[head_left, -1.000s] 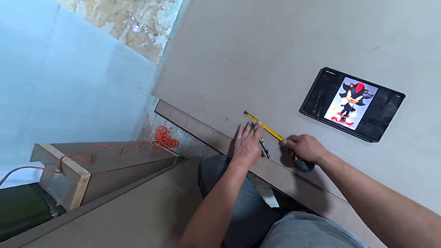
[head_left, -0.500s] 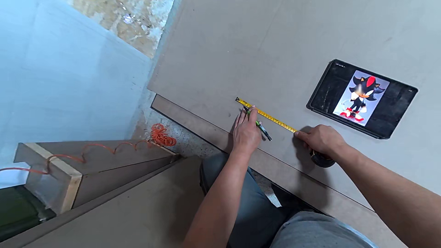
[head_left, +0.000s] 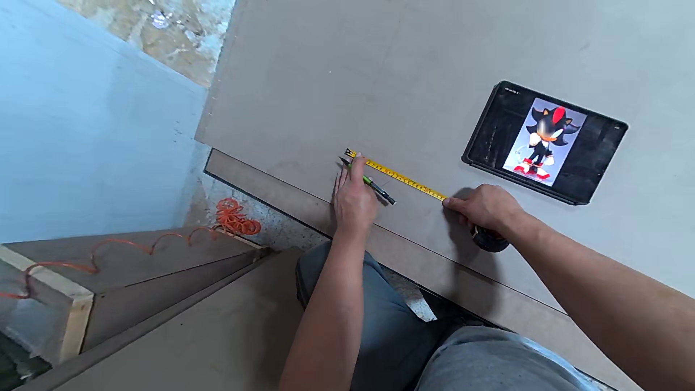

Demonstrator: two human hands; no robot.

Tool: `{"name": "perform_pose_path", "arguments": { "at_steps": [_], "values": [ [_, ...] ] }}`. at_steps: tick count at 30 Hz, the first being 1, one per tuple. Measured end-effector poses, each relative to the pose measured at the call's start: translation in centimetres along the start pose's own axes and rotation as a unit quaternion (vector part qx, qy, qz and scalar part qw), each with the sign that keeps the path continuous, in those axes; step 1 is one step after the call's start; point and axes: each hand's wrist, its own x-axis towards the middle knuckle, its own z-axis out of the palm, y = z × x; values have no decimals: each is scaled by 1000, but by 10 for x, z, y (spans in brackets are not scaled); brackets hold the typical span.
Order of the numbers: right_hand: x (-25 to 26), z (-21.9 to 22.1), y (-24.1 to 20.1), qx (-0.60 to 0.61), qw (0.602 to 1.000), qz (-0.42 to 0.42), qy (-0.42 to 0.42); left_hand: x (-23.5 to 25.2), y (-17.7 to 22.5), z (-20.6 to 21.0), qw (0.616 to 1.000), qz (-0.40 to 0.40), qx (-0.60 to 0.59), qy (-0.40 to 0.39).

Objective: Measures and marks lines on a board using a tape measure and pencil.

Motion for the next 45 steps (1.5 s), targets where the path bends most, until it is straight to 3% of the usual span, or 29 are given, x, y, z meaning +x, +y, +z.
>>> {"name": "perform_pose_path", "arguments": {
  "at_steps": [17,29,45],
  "values": [
    [0,-2,-3,-6,1000,-3,-7,-9,-10,0,1000,16,-12,-3],
    [2,-2,-1,-1,1000,-3,-4,-8,-11,-5,999,-3,-26,-46],
    [-3,-5,-4,3,1000,-1,-8,-8,-15,0,999,13,-24,-32]
  ]
}}
